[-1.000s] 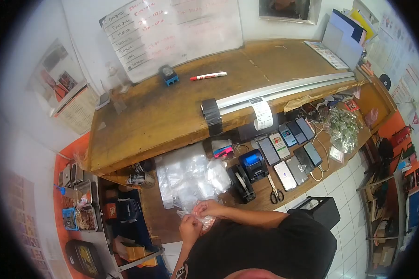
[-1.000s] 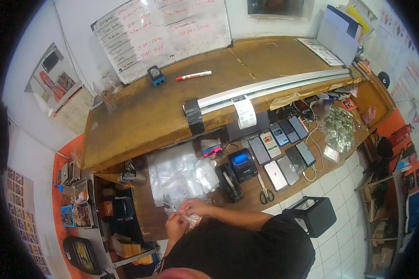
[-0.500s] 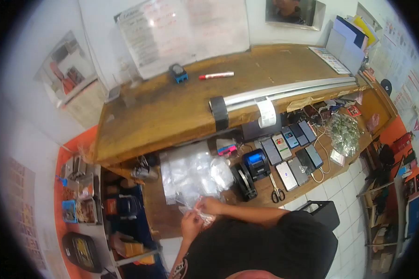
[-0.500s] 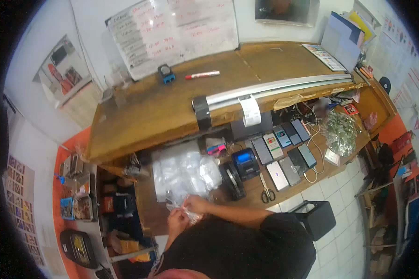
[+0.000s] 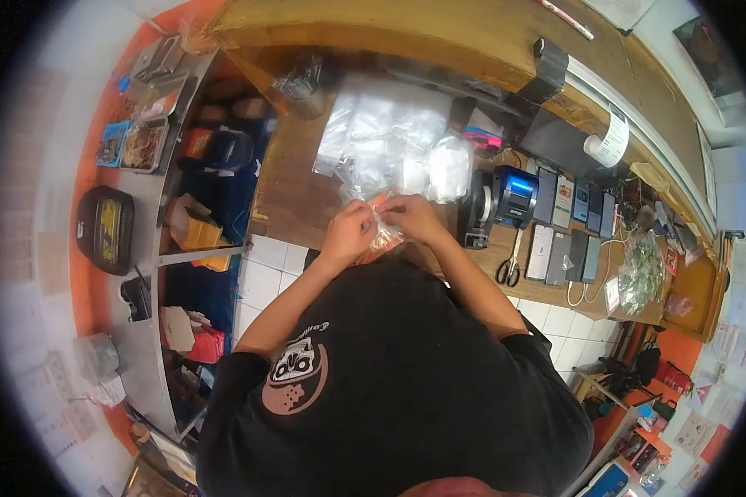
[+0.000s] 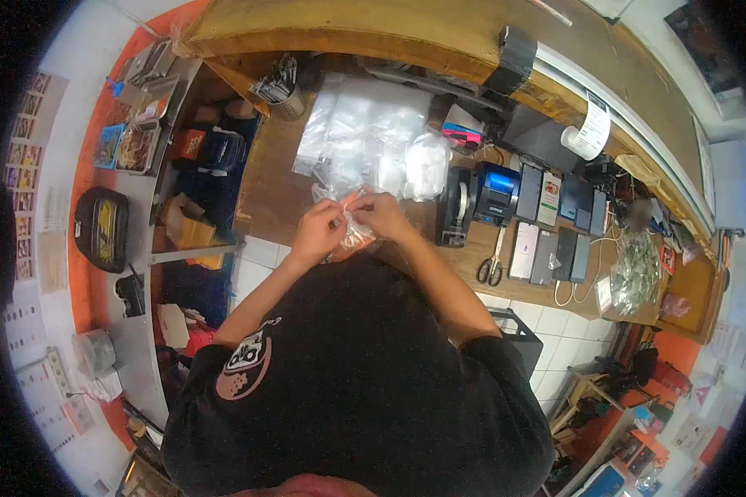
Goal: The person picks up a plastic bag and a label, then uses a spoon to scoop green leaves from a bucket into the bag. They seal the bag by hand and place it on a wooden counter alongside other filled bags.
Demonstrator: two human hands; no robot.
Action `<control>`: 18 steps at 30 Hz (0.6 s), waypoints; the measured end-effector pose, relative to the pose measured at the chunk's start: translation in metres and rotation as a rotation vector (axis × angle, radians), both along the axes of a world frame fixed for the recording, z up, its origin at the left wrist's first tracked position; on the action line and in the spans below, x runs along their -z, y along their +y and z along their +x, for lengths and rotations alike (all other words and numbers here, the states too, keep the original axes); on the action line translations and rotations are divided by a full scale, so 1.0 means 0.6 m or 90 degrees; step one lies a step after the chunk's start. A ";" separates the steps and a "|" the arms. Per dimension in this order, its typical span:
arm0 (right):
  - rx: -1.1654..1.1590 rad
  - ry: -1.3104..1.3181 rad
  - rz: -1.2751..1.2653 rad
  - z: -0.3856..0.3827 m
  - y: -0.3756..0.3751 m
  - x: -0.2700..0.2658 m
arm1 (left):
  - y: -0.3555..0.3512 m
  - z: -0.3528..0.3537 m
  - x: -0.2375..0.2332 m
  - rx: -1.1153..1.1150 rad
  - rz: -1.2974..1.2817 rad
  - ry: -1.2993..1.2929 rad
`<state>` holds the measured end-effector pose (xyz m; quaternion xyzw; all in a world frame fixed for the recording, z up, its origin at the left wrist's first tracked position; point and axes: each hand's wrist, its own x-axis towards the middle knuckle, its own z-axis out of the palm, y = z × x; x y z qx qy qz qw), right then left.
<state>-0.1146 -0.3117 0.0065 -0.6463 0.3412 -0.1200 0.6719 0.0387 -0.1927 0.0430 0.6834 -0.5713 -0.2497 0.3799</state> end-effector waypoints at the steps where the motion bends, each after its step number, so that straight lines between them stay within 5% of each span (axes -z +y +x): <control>1: 0.000 0.002 0.001 -0.001 -0.001 -0.009 | -0.002 0.000 0.001 0.000 0.001 0.002; 18: -0.012 -0.019 -0.027 0.000 -0.004 0.013 | -0.007 -0.002 0.005 -0.009 0.001 0.003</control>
